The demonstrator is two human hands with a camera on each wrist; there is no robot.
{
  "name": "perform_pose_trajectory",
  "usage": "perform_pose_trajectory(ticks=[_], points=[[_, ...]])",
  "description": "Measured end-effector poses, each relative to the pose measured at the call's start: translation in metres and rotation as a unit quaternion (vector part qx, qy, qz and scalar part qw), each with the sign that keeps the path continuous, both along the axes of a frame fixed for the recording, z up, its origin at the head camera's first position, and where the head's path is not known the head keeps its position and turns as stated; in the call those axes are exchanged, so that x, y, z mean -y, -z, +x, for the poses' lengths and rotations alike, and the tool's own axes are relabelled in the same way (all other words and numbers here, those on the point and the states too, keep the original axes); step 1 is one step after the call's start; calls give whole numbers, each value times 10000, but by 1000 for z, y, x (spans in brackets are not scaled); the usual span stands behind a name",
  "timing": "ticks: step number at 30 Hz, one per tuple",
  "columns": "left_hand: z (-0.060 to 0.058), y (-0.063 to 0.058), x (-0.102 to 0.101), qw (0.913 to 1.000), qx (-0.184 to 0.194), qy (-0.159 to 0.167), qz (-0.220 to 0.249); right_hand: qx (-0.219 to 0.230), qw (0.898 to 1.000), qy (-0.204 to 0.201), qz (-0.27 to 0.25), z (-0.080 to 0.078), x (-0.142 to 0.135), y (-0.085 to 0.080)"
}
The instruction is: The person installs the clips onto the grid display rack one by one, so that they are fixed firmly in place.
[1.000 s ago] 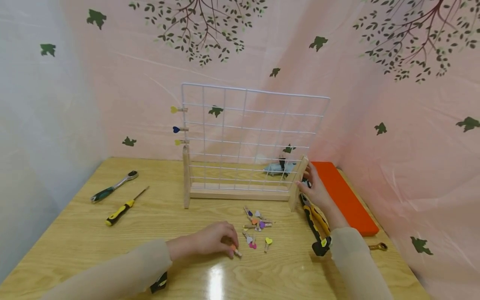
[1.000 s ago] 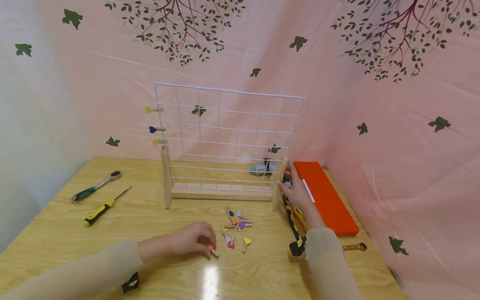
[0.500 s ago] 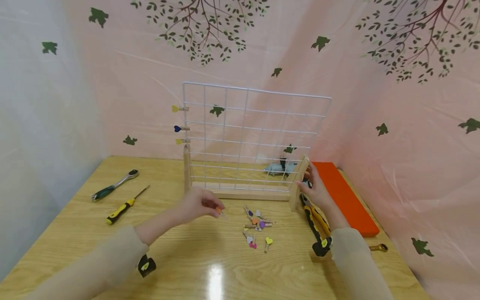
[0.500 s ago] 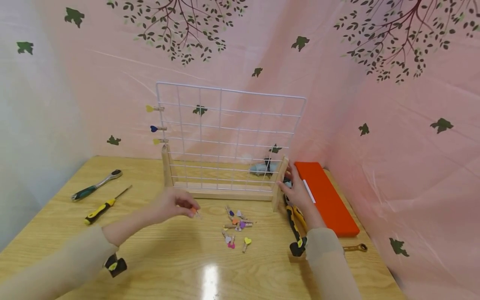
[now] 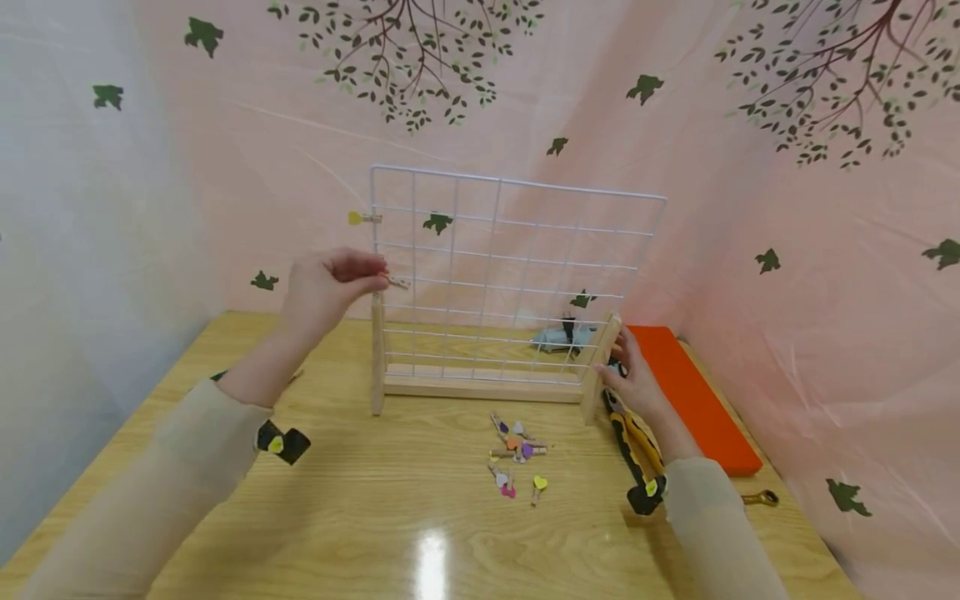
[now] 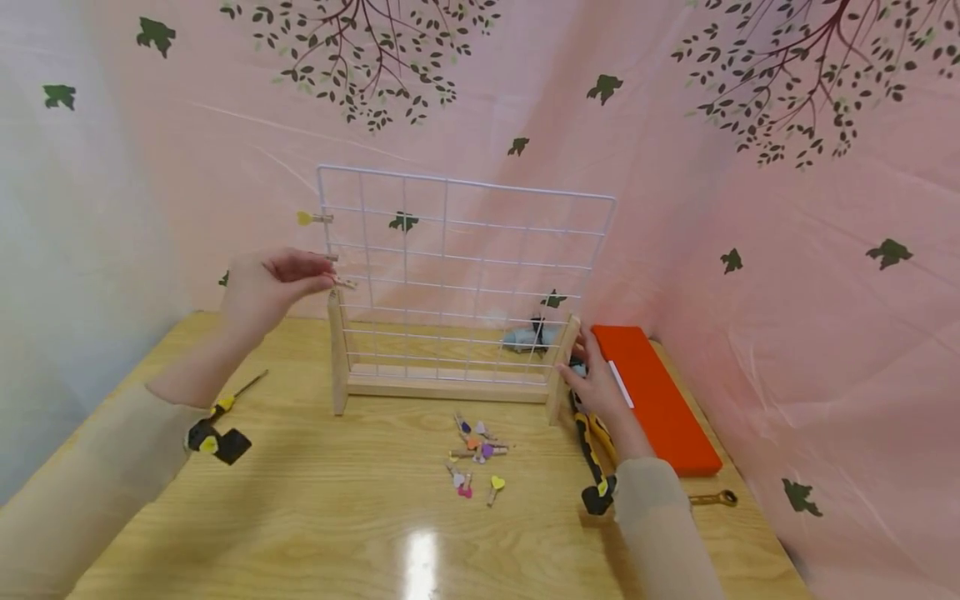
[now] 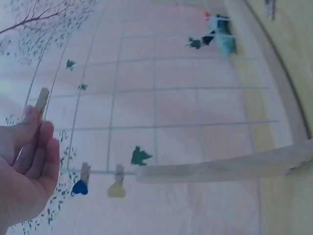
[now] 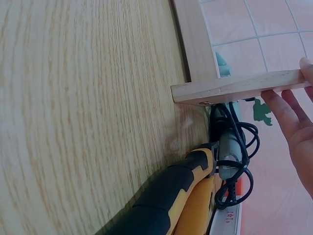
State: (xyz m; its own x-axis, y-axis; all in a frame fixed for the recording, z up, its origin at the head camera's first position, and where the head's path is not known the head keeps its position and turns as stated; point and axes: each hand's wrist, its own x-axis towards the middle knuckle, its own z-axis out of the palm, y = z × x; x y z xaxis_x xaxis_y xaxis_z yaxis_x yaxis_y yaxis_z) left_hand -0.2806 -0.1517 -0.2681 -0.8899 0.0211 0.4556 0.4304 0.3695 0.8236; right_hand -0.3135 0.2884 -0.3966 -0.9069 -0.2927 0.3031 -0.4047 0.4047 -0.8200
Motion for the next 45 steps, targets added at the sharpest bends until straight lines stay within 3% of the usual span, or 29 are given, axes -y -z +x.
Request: perform_pose_trajectory(ticks=[5, 9, 15, 20, 30, 34, 37, 40, 43, 45], points=[[-23, -28, 11, 9925, -441, -868, 737, -96, 9999, 7, 36, -10, -10, 12], [-38, -44, 18, 9819, -597, -1290, 1249, -51, 10000, -1, 10, -11, -11, 15], [-49, -61, 22, 9724, -391, -1705, 1542, 58, 10000, 3, -28, -1, -2, 2], [-52, -67, 21, 9729, -221, -1714, 1533, 32, 10000, 34, 34, 5, 4, -6], [-56, -66, 18, 9763, -199, -1445, 1599, 0, 10000, 23, 33, 3, 3, -5], [-55, -64, 18, 9774, -318, -1310, 1630, -49, 10000, -29, 1, -5, -2, 4], [-49, -62, 17, 9804, -442, -1453, 1257, -73, 10000, -10, 9, -11, -7, 11], [-37, -55, 13, 9796, -825, -1716, 643, -97, 9999, 21, 57, -14, -10, 17], [-24, -41, 5, 9737, -1403, -1792, 108, -106, 9999, 10, 29, -15, -11, 19], [-16, -28, -2, 9723, -1664, -1633, -168, -96, 10000, 10, 14, -15, -11, 19]])
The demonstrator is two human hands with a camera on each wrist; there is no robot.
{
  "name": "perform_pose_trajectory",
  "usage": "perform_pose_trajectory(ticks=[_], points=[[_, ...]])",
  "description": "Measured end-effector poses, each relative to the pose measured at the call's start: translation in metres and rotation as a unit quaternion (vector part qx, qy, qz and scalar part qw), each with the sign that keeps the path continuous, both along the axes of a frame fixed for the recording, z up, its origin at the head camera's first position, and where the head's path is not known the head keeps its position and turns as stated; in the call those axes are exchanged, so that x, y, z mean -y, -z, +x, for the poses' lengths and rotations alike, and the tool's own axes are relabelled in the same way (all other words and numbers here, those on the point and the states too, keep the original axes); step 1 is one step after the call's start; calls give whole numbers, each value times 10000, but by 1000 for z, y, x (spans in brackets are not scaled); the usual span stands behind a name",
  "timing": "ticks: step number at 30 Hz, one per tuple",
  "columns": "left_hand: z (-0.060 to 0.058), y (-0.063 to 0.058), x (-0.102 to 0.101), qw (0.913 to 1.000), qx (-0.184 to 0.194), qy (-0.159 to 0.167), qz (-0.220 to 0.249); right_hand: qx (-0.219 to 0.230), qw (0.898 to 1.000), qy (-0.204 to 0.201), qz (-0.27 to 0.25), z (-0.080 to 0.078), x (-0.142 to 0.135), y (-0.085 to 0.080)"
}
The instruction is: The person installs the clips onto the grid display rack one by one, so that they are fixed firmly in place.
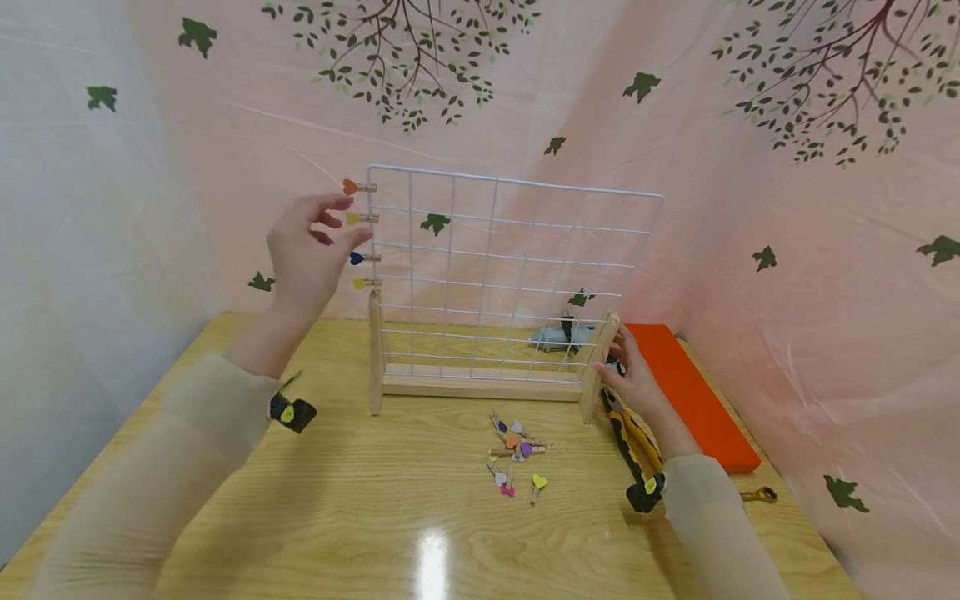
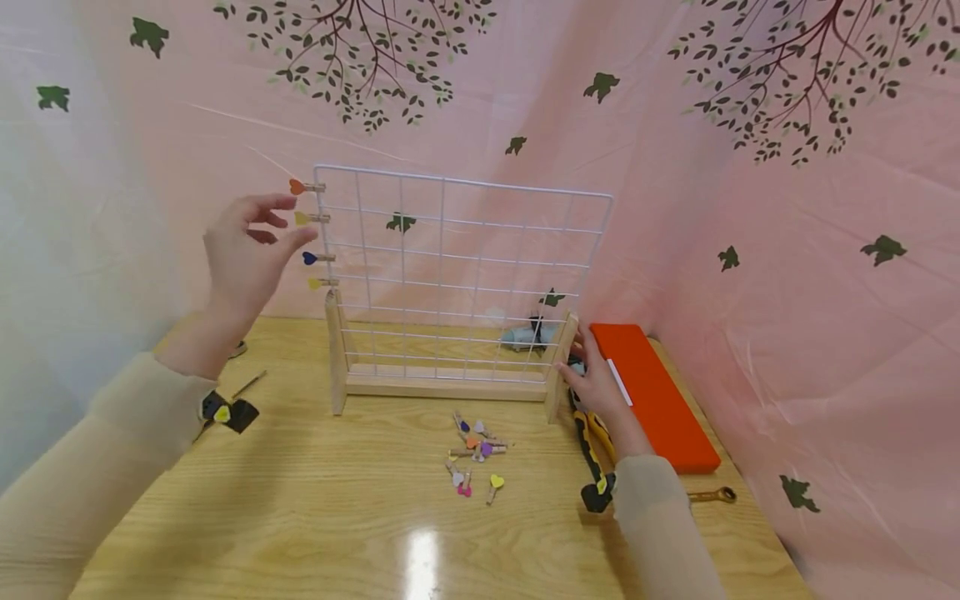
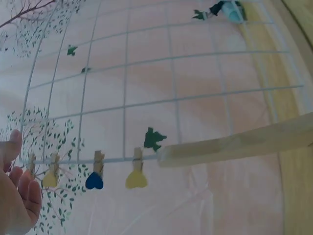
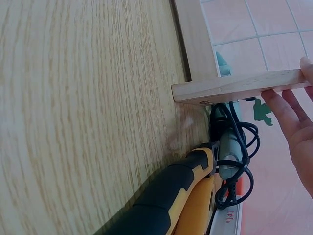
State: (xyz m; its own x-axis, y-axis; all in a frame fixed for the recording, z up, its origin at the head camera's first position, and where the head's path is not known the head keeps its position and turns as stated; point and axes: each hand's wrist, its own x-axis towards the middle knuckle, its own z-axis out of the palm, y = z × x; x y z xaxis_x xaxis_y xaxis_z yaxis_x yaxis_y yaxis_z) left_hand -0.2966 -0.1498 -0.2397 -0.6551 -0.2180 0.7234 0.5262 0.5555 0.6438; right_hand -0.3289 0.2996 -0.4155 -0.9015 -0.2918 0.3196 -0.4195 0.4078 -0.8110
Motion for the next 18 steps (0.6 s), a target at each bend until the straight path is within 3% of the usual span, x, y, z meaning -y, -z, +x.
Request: perform_pose_trajectory(ticks=[4, 10, 14, 18], points=[[12, 39, -17, 9958, 66, 698, -595, 34, 10000, -11, -19, 3, 2, -4], [26, 111, -45, 9750, 930, 1695, -1097, 178, 9998, 15, -81, 17, 15, -22], [35, 152, -64, 9543, 1352, 2139, -1589, 175, 9998, 55, -62, 20, 17, -25], [42, 185, -81, 9190, 1730, 2790, -2186, 168, 9998, 92, -49, 20, 18, -25]])
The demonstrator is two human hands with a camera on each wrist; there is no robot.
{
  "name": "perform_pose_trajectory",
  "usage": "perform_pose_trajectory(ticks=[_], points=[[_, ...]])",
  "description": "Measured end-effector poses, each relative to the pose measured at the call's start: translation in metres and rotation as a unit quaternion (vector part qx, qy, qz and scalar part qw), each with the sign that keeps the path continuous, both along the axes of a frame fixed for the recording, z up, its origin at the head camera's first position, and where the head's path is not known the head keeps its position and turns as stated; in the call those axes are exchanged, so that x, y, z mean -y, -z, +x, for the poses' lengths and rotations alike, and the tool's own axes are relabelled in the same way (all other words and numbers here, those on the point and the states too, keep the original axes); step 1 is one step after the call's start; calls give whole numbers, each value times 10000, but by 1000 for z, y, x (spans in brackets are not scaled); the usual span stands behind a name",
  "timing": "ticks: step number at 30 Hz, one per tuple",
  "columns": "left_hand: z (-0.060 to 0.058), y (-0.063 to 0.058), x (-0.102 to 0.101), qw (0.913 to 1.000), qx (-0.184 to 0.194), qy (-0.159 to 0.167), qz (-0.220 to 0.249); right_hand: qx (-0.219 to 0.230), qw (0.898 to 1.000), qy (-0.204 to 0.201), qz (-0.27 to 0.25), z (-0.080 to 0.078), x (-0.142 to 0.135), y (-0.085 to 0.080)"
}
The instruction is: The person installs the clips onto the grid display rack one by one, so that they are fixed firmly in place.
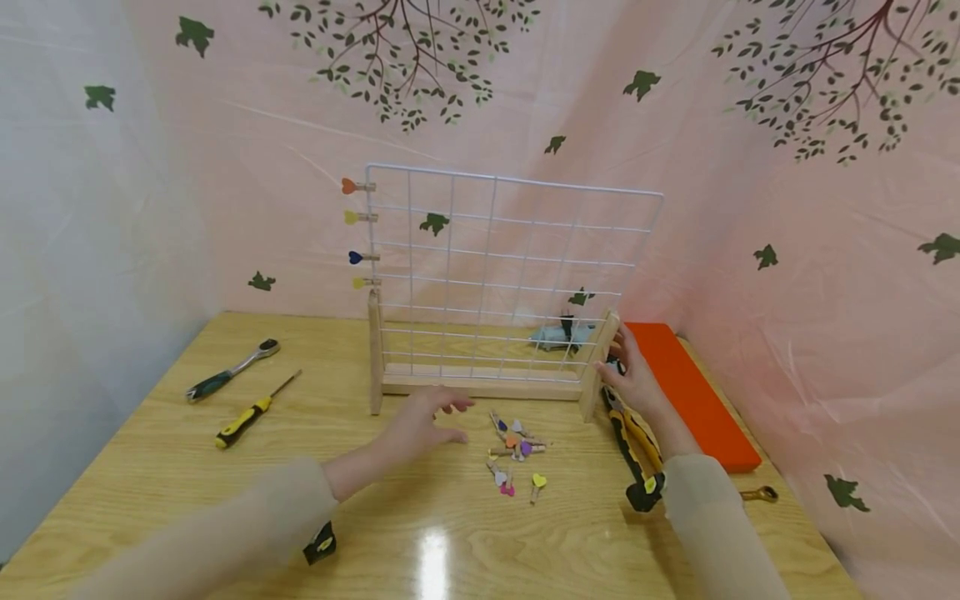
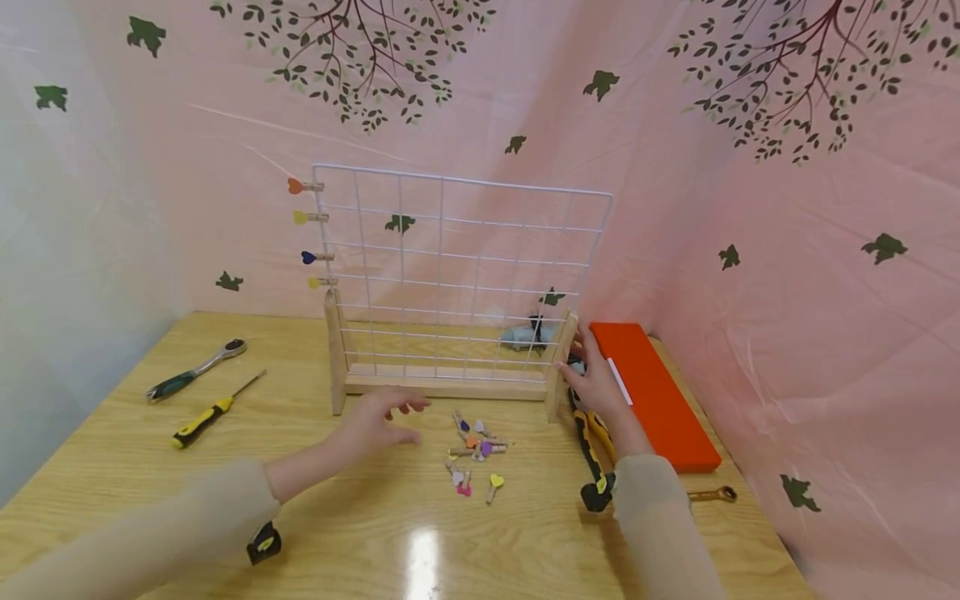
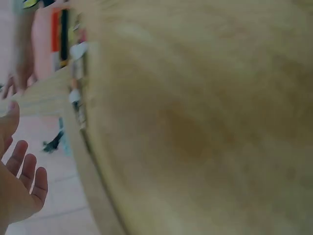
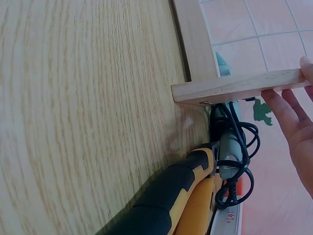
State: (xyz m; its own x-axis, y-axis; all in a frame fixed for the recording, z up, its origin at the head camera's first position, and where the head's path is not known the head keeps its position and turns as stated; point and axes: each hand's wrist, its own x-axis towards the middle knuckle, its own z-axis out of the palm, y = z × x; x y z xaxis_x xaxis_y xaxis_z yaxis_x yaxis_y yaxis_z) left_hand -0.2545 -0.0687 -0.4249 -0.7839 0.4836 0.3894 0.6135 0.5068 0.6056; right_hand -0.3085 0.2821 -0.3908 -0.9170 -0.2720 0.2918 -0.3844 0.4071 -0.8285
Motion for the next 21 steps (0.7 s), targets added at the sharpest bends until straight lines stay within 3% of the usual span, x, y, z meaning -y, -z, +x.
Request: perform_pose_trajectory(ticks=[4, 9, 16, 18, 21], points=[[7, 20, -15, 9956, 268, 613, -657, 12, 10000, -42, -19, 0, -1, 0], [13, 30, -29, 9824, -214, 1005, -1560, 0, 9999, -103, -21, -1, -3, 1], [13, 32, -45, 9634, -907, 1547, -1994, 14, 9999, -136, -13, 0, -4, 1], [14, 32, -49, 9597, -881, 1662, -2087, 17, 9999, -130, -17, 0, -4, 1], [14, 32, -53, 9610, -557, 1775, -2044, -2, 9999, -134, 8, 0, -5, 1]])
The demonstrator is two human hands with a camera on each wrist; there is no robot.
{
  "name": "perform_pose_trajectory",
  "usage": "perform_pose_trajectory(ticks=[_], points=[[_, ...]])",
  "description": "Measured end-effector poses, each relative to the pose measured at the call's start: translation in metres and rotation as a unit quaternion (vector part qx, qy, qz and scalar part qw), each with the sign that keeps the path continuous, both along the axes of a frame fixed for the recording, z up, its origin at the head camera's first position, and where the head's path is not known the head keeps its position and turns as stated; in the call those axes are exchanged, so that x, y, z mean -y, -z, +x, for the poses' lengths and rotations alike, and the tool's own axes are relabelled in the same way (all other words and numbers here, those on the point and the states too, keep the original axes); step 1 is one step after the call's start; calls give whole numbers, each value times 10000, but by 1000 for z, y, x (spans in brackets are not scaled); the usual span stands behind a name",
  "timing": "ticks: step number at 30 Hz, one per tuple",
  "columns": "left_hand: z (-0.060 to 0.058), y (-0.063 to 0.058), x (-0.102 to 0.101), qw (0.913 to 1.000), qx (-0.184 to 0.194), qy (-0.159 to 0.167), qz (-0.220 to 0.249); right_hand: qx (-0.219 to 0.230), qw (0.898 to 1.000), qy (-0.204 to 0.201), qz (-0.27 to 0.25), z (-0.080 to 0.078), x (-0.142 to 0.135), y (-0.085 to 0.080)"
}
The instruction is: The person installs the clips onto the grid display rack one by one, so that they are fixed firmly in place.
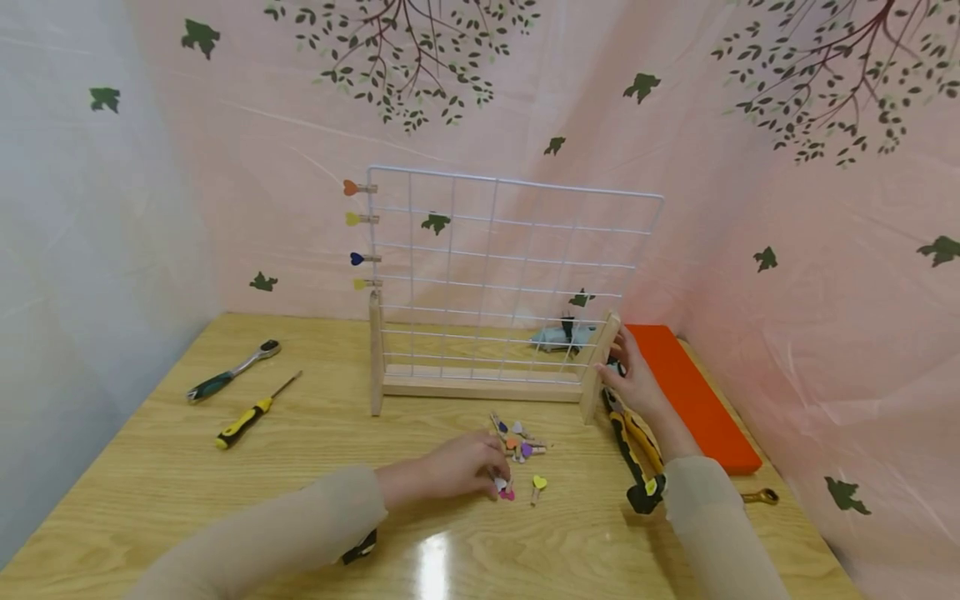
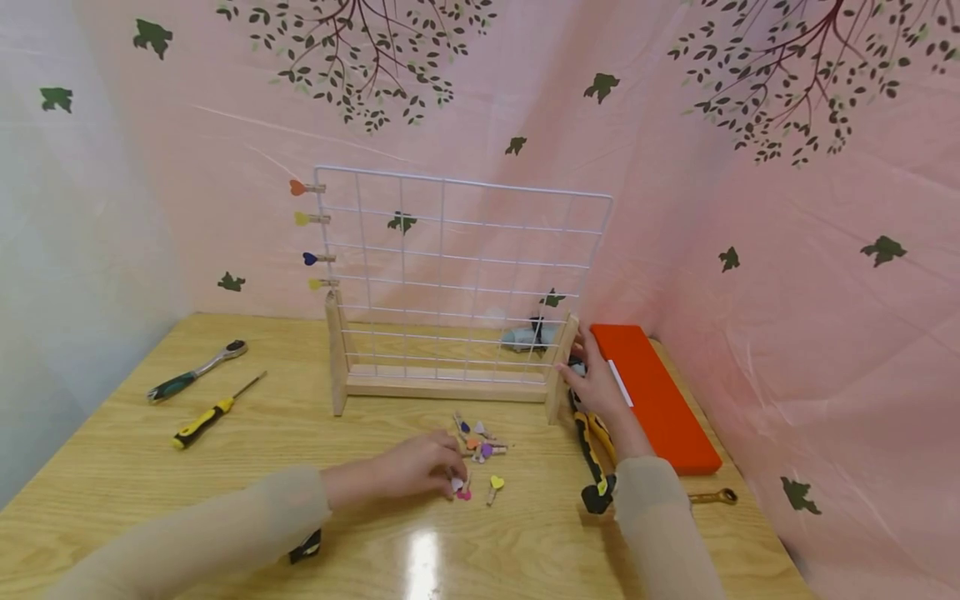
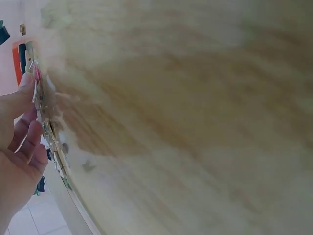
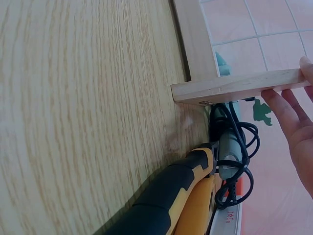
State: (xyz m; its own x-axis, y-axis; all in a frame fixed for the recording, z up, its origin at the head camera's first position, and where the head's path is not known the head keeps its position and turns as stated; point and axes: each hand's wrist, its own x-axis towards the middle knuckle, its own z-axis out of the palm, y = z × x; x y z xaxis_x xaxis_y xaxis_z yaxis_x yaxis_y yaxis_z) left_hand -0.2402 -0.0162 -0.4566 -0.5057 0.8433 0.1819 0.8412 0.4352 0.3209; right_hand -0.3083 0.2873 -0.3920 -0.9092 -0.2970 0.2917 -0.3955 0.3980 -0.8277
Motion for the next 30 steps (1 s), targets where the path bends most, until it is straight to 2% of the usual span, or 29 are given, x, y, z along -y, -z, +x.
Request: perform_pose_trajectory(ticks=[5, 12, 18, 23, 25, 28, 30], points=[[2, 2, -2, 9992, 386, 3, 69, 17, 10000, -23, 15, 0, -2, 1], [6, 3, 0, 9988, 433, -209, 17, 111, 9999, -21, -57, 2, -3, 0], [12, -5, 8, 9951, 829, -501, 207, 158, 9999, -20, -39, 2, -5, 1], [10, -21, 19, 9853, 1259, -910, 705, 155, 9999, -4, -33, 4, -7, 0], [7, -32, 24, 9827, 1190, -918, 1080, 147, 9999, -21, -51, 5, -7, -1], [4, -51, 33, 9789, 889, -943, 1581, 135, 9999, -59, -43, 5, -8, -2], [2, -67, 39, 9751, 704, -1124, 1777, 107, 9999, -101, -39, 4, -9, -3]])
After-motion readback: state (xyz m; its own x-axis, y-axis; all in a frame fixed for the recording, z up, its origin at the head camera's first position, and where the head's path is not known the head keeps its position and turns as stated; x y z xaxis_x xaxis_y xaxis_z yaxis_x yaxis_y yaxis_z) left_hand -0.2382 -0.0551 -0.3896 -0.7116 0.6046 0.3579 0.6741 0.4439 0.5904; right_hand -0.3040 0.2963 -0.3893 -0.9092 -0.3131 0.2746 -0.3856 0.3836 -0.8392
